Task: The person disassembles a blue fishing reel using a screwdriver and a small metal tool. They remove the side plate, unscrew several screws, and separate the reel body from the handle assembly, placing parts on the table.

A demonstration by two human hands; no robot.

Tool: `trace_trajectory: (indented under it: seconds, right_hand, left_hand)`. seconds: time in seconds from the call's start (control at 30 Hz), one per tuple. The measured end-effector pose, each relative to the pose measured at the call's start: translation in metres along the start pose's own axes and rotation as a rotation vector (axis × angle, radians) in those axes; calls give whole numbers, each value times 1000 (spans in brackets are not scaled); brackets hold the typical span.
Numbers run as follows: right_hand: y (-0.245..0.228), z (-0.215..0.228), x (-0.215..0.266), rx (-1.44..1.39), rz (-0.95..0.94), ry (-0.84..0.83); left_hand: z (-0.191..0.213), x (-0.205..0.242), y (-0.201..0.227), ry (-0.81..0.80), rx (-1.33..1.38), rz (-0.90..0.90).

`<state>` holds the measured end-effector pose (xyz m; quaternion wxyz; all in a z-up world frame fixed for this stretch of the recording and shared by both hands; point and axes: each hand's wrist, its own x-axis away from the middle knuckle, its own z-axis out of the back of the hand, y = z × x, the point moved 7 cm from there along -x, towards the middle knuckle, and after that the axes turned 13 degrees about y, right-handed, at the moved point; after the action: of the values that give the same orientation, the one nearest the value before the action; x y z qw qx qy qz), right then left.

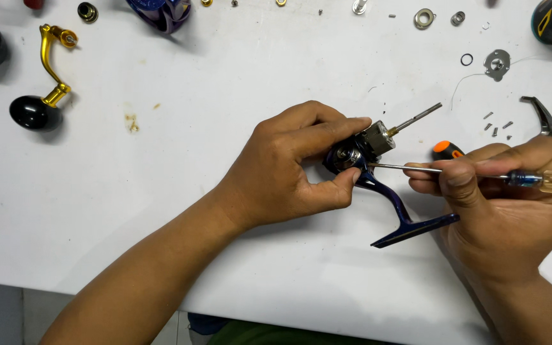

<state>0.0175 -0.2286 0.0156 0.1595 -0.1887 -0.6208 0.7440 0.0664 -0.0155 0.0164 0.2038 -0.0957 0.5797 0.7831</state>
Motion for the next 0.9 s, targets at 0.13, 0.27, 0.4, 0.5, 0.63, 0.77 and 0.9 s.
trace_trajectory:
  seconds: [0.13, 0.27, 0.4, 0.5, 0.63, 0.77, 0.9]
  right_hand:
    - [-1, 0, -1, 24, 40, -27]
    - [-9, 2, 3, 26, 280, -114]
    - [-7, 2, 2, -12, 190, -95]
    - [-7, -2, 0, 23, 90, -66]
    - [-8, -1, 0, 7, 74, -61]
    - [-17, 0, -2, 42, 287, -169]
    - [-26, 0, 1, -35, 486, -237]
  left_hand:
    - [0, 1, 2, 22, -28, -35]
    - [-2, 2, 4, 43, -84, -108]
    - [-2, 4, 8, 65, -137, -153]
    - [-1, 3, 9, 83, -114, -141]
    - [-2, 5, 9, 83, -140, -164]
    - [-5, 6, 9, 74, -155, -184]
    - [-6, 5, 11, 66, -172, -193]
